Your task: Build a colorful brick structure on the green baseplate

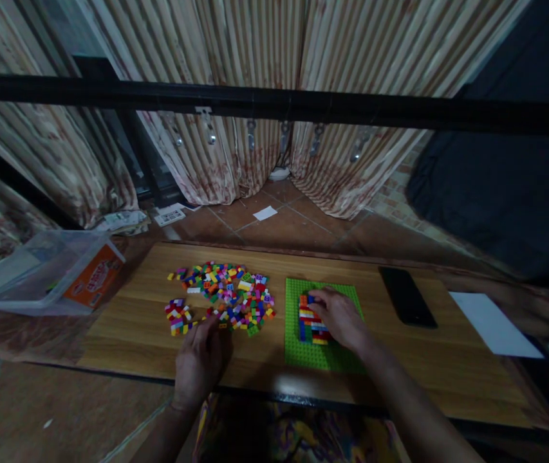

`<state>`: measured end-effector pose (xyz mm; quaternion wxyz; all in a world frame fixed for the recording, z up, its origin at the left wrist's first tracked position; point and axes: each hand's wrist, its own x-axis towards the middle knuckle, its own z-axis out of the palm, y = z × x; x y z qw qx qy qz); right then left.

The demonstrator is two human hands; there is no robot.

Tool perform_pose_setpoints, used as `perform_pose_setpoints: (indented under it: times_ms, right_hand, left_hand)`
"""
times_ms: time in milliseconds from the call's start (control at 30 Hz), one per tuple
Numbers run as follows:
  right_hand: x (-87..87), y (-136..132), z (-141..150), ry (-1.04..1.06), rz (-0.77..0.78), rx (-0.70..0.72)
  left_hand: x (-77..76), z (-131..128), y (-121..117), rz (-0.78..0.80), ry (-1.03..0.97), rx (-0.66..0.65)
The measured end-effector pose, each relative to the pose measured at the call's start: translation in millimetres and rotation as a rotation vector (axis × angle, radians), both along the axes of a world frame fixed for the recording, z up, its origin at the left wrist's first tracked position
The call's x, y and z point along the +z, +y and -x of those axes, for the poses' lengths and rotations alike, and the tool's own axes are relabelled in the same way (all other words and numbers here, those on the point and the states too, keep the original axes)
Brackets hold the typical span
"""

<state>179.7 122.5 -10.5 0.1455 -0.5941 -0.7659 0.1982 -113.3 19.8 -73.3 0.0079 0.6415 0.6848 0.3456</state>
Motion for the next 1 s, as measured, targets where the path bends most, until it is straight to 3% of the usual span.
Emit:
perform_pose_setpoints:
  times_ms: [333,667,800,1000]
  right_hand:
    - [-5.5,10.6,-6.4,0.067,0.030,0.119]
    - [-11.3,12.5,-16.5,0.279,0.157,0.063]
    - [-8.3,14.5,-20.0,0.246,0.154,0.011]
    - [-5.9,16.4,-18.9,0.210,0.104,0.125]
  left_hand:
    - [2.1,-1.5,0.7,-0.029,-0.027,-0.021]
    - [4.1,-3.1,-2.7,-0.007,-0.044,-0.008]
    - [3.3,-3.3,-2.5,0.004,-0.059,-0.008]
    - [6.6,-5.3,-1.1,0.002,-0.080,-0.014]
